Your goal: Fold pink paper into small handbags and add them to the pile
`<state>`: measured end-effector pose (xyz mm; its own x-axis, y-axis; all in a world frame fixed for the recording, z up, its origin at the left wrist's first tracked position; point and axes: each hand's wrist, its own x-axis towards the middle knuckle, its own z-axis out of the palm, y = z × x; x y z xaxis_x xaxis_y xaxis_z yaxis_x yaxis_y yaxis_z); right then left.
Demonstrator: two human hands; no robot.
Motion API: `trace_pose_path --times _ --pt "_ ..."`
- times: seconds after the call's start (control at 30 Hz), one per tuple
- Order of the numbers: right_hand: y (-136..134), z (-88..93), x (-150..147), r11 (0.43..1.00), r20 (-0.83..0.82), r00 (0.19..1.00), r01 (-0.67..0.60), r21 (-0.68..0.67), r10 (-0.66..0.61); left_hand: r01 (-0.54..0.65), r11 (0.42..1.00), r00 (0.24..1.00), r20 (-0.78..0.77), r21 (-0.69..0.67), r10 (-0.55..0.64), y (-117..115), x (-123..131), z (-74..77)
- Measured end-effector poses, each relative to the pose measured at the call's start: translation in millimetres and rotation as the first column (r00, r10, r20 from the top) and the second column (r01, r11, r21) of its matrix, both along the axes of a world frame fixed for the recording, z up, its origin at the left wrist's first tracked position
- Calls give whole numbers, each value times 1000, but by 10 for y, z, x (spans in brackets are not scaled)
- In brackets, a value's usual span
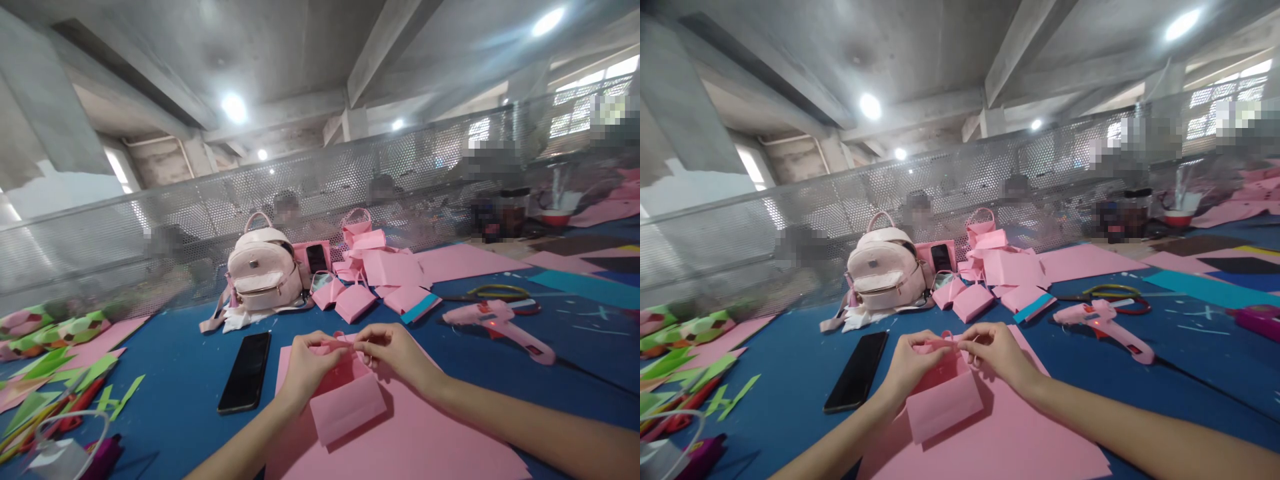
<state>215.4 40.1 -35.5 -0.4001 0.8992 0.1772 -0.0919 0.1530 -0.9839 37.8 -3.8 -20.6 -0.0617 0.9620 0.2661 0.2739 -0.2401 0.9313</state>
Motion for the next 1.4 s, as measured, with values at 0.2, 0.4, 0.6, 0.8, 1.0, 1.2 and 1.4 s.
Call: trace_pose_path --times 0.2,0.4,0.6,0.8,1.0,1.2,1.4 --pt "-78 55 -12 977 111 988 86 195 -109 -17 1000 1000 10 -10 17 0 -3 -2" --pt "-83 46 -30 958 138 986 55 281 -97 -22 1000 1000 -7 -17 22 -32 39 25" --pt "-56 16 -17 977 77 997 -3 213 -13 1 1000 999 -36 -15 -1 -32 29 57" --pt "168 -17 81 979 113 991 51 198 -75 108 991 983 138 78 -118 94 -140 -62" --pt "383 -62 195 974 94 987 110 199 -131 176 982 909 394 -66 -136 185 -316 -179" --pt "441 -103 228 976 87 985 135 173 -151 183 978 925 354 -100 -137 270 -487 -164" --pt "444 -107 242 979 89 985 133 155 -148 310 940 927 266 -141 -266 334 -615 -175"
